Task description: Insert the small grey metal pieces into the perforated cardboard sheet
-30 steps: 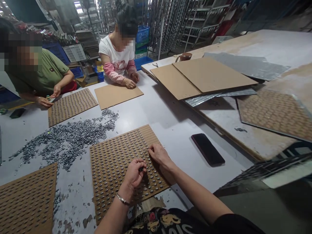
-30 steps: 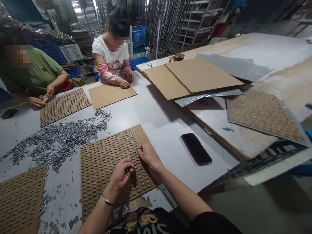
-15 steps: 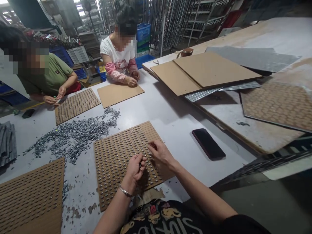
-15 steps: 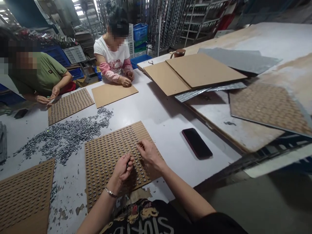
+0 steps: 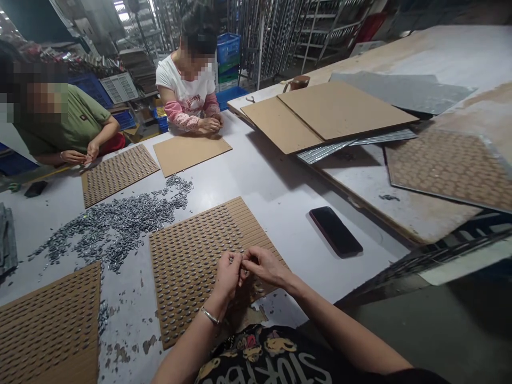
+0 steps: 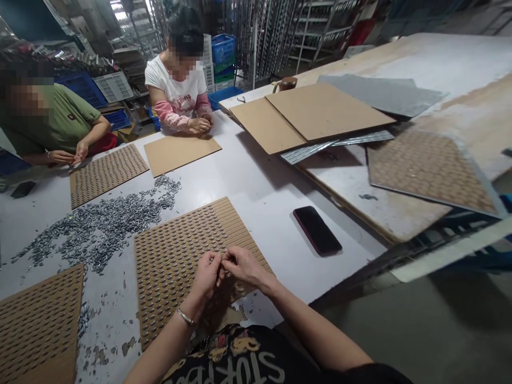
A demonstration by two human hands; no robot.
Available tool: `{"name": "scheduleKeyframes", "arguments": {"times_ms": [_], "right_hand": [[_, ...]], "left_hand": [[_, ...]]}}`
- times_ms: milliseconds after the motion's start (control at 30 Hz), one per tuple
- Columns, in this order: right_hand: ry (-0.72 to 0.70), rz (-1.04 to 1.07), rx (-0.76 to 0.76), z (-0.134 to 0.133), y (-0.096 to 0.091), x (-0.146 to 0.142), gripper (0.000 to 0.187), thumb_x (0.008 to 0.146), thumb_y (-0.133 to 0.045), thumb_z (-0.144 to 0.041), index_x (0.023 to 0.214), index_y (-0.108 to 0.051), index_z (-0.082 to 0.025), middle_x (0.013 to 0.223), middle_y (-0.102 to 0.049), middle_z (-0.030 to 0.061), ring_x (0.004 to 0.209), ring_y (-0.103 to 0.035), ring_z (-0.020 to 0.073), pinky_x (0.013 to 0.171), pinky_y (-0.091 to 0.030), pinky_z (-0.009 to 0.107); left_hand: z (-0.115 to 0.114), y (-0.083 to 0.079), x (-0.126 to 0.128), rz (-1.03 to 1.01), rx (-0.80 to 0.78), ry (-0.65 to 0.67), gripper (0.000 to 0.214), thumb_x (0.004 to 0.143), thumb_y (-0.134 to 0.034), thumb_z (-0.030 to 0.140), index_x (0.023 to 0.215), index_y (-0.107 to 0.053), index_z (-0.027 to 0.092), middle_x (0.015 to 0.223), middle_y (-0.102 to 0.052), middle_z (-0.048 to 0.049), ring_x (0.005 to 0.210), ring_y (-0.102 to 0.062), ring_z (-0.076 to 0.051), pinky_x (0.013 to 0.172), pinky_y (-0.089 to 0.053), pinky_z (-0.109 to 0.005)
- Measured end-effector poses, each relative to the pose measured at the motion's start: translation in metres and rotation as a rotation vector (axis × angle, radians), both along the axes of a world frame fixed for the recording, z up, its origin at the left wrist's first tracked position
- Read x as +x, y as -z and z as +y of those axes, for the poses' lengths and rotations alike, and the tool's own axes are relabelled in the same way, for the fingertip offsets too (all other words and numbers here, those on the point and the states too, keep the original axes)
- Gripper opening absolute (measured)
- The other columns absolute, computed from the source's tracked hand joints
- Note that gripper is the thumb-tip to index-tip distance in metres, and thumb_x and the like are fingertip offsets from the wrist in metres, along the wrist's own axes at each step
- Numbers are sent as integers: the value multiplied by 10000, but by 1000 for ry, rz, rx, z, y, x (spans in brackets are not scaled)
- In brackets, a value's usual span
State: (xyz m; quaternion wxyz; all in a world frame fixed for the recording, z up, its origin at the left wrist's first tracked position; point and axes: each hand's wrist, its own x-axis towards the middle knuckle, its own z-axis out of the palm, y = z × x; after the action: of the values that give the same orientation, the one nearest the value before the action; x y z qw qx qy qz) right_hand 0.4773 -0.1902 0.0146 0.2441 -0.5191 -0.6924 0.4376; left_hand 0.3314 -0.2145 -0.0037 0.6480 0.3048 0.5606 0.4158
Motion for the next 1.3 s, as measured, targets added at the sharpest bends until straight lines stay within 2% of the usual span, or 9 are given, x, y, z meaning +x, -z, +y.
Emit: {"name": "scheduleKeyframes", "arguments": {"times_ms": [100, 233, 400, 533, 667, 800, 900, 1033, 1300], "right_hand": [[102, 95, -125, 0, 3, -1, 213, 842, -556, -340, 688, -569, -193, 644, -600, -18, 614, -532, 139, 572, -392, 239], [213, 162, -188, 0, 9, -4, 215, 817, -570, -370, 717, -591, -181, 683, -608, -10, 640, -546, 142, 587, -421, 241], [153, 180, -101, -1, 5, -1, 245, 834, -591, -415, 840, -643, -176, 784, -661, 12, 714, -583, 158, 651, -451, 259], [71, 114, -67, 6, 3, 4, 231, 834, -573, -396, 748, -624, -189, 705, -642, -1, 662, -556, 152, 611, -426, 251], [207, -6, -25, 26, 19, 5, 193, 821, -546, -337, 718, -619, -192, 692, -653, -1, 655, -576, 157, 619, -429, 253], [342, -144, 32, 41, 37, -1, 203, 834, -514, -312, 724, -638, -195, 721, -677, 16, 684, -602, 173, 669, -429, 275], [348, -177, 37, 43, 44, -6, 232, 847, -502, -323, 724, -650, -194, 733, -685, 33, 700, -608, 187, 671, -425, 286], [330, -177, 42, 43, 46, -6, 238, 852, -499, -322, 743, -667, -193, 747, -696, 30, 715, -613, 183, 679, -435, 277], [271, -195, 28, 47, 39, -5, 207, 854, -514, -288, 739, -661, -199, 735, -686, 7, 682, -601, 160, 647, -420, 254]], "left_hand": [[2, -1, -1, -142, 9, -18, 491, 717, -707, 630, 800, -493, 196, 462, -524, 66, 325, -371, -59, 328, -226, -169], [5, 0, -6, -270, -27, -26, 494, 608, -850, 490, 831, -554, 163, 568, -548, 54, 435, -446, -50, 366, -261, -144], [4, 2, -9, -224, -15, -11, 470, 617, -841, 487, 817, -584, 148, 620, -593, 24, 426, -429, -37, 367, -261, -147], [4, 1, -7, -214, -26, -6, 483, 601, -843, 495, 819, -598, 140, 690, -639, -6, 421, -446, -35, 353, -250, -152], [9, 2, -7, -232, -50, -103, 538, 534, -868, 523, 790, -608, 127, 713, -657, -26, 414, -436, -28, 345, -232, -149], [12, 4, -13, -231, -64, -171, 552, 501, -882, 537, 757, -633, 117, 602, -563, 28, 410, -393, -24, 350, -206, -144], [12, 5, -18, -250, -71, -178, 550, 494, -898, 495, 813, -676, 106, 572, -512, 47, 441, -401, -32, 372, -236, -143], [12, 5, -20, -301, -78, -180, 557, 500, -909, 414, 905, -692, 98, 641, -564, 12, 522, -474, -56, 428, -313, -151], [16, 8, -15, -325, -118, -151, 520, 518, -895, 375, 902, -654, 122, 702, -633, -19, 502, -483, -51, 414, -289, -151]]}}
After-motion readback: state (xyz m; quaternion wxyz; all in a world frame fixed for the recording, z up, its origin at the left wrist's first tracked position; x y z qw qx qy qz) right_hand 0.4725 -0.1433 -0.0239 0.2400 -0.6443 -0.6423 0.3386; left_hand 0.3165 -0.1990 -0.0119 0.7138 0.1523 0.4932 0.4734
